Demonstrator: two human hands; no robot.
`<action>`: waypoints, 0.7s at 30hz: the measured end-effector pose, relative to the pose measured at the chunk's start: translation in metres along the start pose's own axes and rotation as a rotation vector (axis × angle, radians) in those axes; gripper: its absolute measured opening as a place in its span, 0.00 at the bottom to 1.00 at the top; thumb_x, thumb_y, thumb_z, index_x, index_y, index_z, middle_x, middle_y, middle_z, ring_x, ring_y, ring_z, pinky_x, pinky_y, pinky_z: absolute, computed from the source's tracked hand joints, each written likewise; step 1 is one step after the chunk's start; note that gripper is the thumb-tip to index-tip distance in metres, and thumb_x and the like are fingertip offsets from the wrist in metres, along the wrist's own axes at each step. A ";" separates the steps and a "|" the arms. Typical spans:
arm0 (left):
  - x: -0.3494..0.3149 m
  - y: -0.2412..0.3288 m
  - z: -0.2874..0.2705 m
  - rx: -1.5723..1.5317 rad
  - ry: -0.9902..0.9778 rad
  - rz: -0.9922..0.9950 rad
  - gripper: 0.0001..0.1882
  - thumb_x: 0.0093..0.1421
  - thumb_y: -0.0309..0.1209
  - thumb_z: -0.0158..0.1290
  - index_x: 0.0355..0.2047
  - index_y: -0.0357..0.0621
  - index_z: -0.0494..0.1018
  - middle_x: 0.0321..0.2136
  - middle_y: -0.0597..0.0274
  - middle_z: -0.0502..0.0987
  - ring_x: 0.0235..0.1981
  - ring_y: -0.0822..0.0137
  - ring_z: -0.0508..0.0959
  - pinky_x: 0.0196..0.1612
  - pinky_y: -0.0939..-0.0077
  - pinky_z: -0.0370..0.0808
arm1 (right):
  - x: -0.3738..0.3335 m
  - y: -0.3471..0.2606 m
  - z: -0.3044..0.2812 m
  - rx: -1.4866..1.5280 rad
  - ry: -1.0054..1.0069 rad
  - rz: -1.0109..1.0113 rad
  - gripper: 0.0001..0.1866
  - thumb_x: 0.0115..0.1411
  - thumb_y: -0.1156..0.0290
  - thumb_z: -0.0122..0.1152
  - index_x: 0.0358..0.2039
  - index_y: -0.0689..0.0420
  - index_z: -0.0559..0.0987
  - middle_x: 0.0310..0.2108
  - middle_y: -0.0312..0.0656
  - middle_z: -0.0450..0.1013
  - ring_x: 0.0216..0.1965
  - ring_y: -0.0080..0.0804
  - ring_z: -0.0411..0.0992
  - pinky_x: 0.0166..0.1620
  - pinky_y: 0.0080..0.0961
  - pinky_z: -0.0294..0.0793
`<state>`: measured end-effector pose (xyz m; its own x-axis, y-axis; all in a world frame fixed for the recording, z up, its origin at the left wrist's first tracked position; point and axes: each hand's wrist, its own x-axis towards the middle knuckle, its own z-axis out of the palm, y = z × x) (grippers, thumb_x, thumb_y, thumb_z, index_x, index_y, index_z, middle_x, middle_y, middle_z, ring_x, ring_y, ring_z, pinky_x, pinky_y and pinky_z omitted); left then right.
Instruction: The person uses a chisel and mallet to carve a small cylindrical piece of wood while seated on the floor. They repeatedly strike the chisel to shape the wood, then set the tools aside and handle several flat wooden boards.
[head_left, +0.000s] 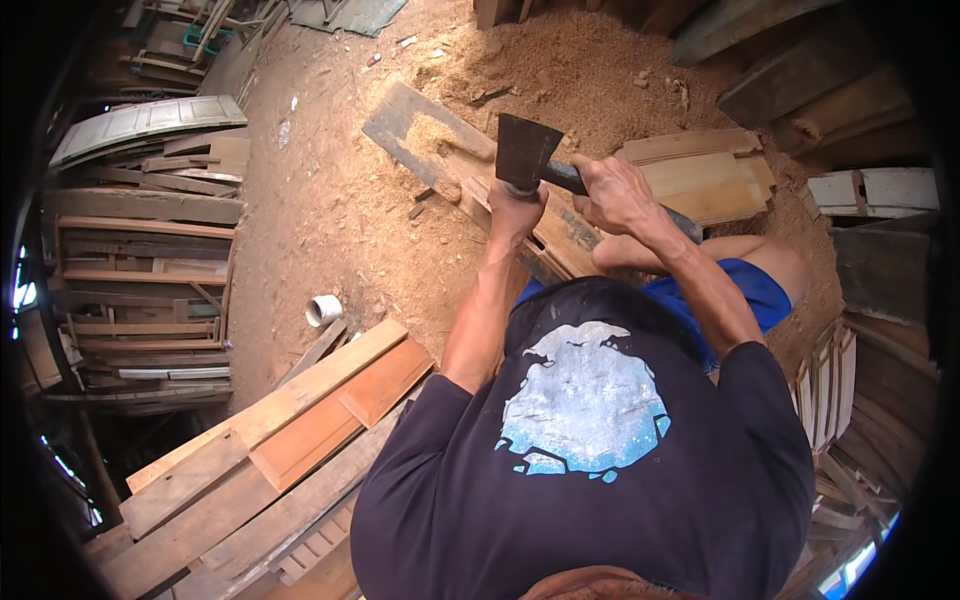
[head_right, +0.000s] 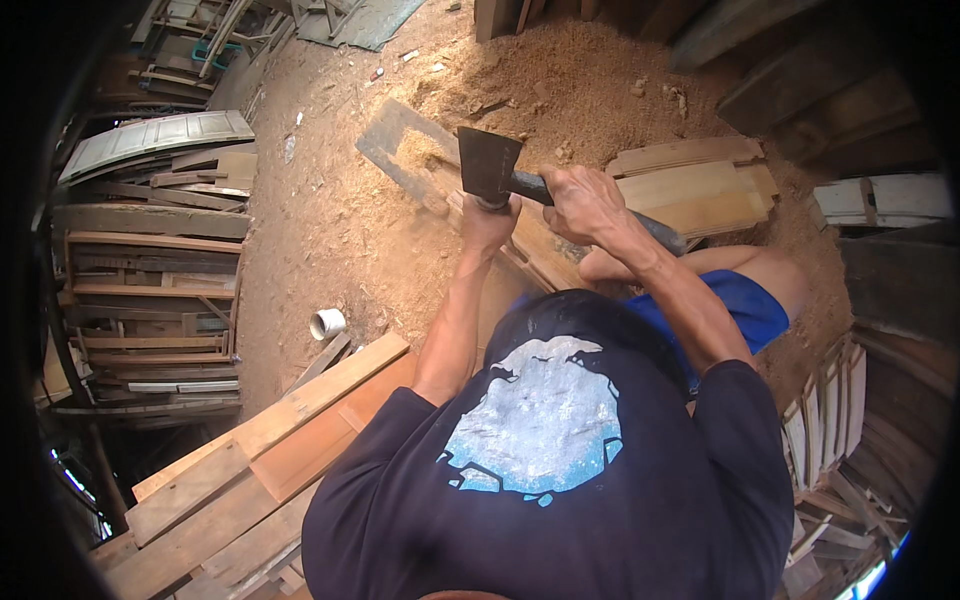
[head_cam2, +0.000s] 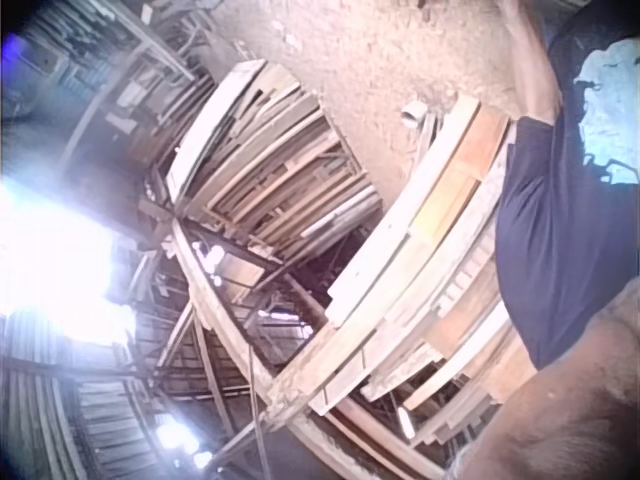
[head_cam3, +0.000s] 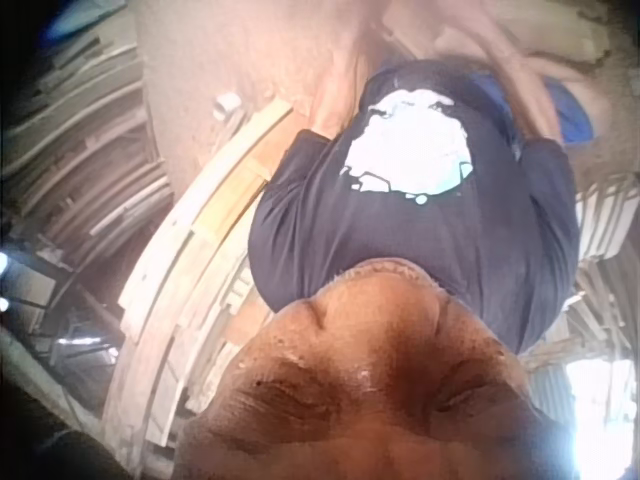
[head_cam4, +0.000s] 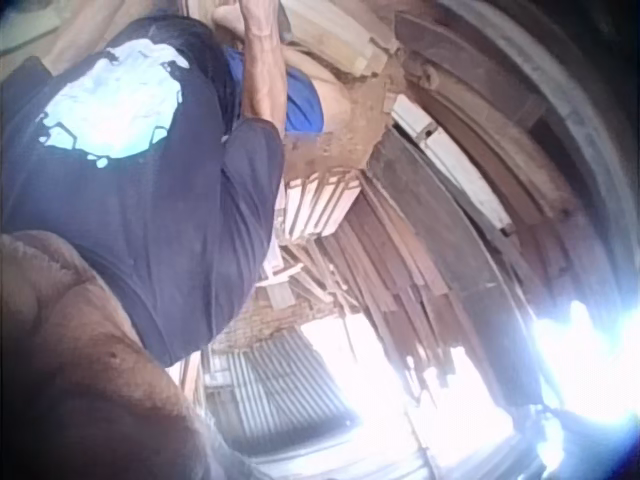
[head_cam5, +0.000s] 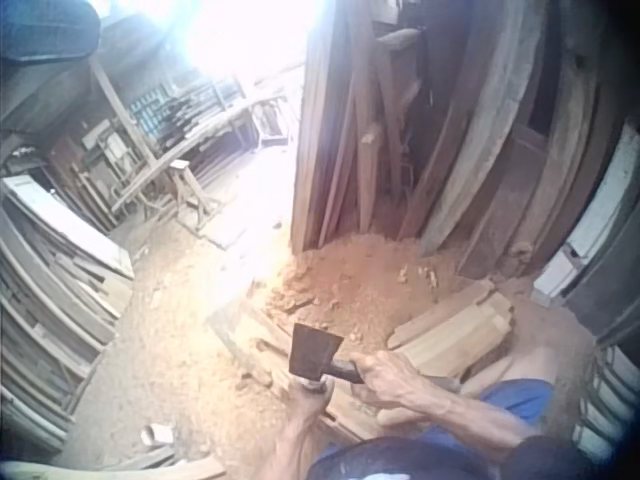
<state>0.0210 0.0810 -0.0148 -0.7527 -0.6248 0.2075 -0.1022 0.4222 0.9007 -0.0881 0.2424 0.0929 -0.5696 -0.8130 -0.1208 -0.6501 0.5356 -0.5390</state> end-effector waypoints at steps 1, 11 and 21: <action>0.004 -0.001 0.001 -0.021 -0.024 -0.039 0.11 0.54 0.28 0.65 0.36 0.38 0.78 0.28 0.61 0.82 0.30 0.71 0.81 0.35 0.72 0.78 | 0.001 0.003 -0.002 0.072 0.082 -0.021 0.18 0.53 0.69 0.67 0.44 0.58 0.78 0.29 0.59 0.78 0.36 0.61 0.78 0.40 0.50 0.77; -0.016 -0.022 -0.011 -0.081 -0.097 -0.048 0.13 0.54 0.28 0.66 0.35 0.37 0.76 0.26 0.59 0.81 0.30 0.69 0.81 0.36 0.71 0.79 | -0.007 -0.017 -0.002 0.269 0.328 -0.175 0.12 0.52 0.73 0.68 0.38 0.58 0.79 0.26 0.57 0.77 0.32 0.59 0.78 0.36 0.48 0.77; -0.006 -0.048 -0.010 -0.112 -0.001 -0.277 0.07 0.57 0.25 0.64 0.30 0.38 0.75 0.22 0.69 0.78 0.22 0.77 0.77 0.25 0.79 0.74 | -0.017 -0.026 -0.026 0.520 0.260 -0.082 0.15 0.54 0.71 0.67 0.41 0.60 0.78 0.25 0.51 0.76 0.29 0.46 0.77 0.35 0.40 0.75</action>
<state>0.0367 0.0579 -0.0560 -0.7067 -0.7056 -0.0524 -0.2313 0.1605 0.9595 -0.0742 0.2484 0.1306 -0.6753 -0.7290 0.1120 -0.4027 0.2372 -0.8840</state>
